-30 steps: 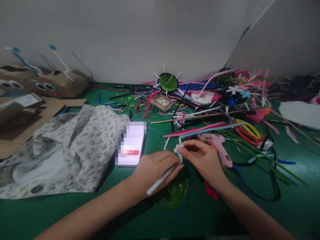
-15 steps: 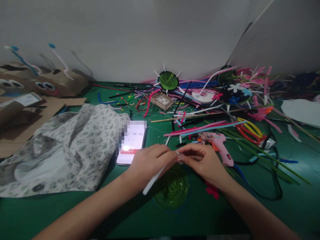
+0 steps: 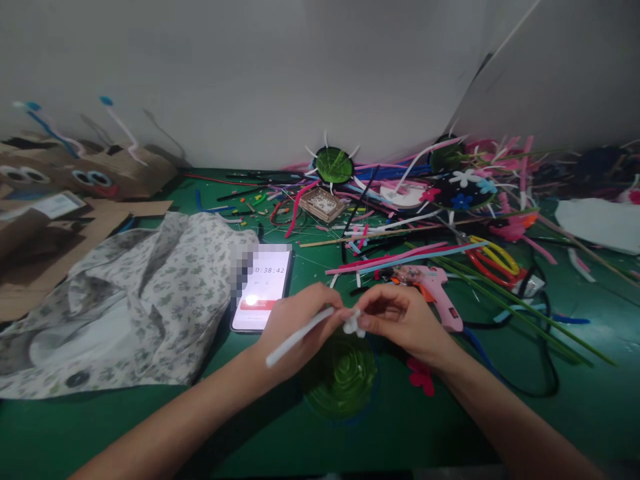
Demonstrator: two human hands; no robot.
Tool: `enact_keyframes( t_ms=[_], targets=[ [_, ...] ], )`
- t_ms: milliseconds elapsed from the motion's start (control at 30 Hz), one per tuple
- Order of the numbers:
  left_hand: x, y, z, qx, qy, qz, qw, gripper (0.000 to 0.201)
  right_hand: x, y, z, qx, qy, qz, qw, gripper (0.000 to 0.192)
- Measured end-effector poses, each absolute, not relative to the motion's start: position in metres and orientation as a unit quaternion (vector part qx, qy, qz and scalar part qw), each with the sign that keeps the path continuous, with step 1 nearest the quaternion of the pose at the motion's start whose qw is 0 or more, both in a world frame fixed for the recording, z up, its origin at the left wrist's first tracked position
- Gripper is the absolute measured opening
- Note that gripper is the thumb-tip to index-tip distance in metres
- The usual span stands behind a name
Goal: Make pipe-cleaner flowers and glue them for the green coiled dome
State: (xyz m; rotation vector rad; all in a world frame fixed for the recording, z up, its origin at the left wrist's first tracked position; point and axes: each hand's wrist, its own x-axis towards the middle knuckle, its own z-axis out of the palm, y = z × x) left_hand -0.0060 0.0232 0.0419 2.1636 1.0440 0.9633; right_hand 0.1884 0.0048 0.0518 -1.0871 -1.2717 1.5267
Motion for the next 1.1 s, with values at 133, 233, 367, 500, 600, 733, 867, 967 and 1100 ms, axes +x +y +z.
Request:
enact_keyframes(
  t_ms=[133,233,367,500,600,733,867,967,1100],
  targets=[
    [-0.004,0.025,0.042,0.735,0.414,0.378,0.383,0.016,0.186,0.003,0.054,-0.423,-0.496,0.621,0.435,0.021],
    [0.003,0.022,0.039,0.651,0.427,0.378,0.501,0.023,0.182,0.002,0.052,-0.415,-0.488,0.610,0.467,0.022],
    [0.011,0.012,0.034,0.559,0.419,0.392,0.598,0.028,0.176,-0.002,0.047,-0.433,-0.499,0.551,0.510,0.020],
    [0.014,0.010,0.035,0.527,0.416,0.392,0.629,0.031,0.173,-0.004,0.045,-0.478,-0.596,0.437,0.474,0.013],
    [0.016,0.011,0.039,0.494,0.415,0.355,0.676,0.037,0.175,-0.003,0.046,-0.476,-0.653,0.368,0.460,0.008],
    [0.015,0.013,0.046,0.480,0.400,0.271,0.733,0.044,0.183,0.002,0.049,-0.455,-0.622,0.384,0.508,0.010],
    [0.007,0.017,0.055,0.534,0.403,0.313,0.674,0.041,0.194,0.003,0.055,-0.427,-0.545,0.458,0.558,0.004],
    [0.002,0.019,0.061,0.576,0.416,0.387,0.587,0.027,0.198,0.003,0.061,-0.444,-0.618,0.384,0.523,0.004],
    [0.000,0.019,0.062,0.648,0.401,0.362,0.536,0.024,0.196,0.000,0.066,-0.439,-0.733,0.291,0.430,0.003]
  ],
)
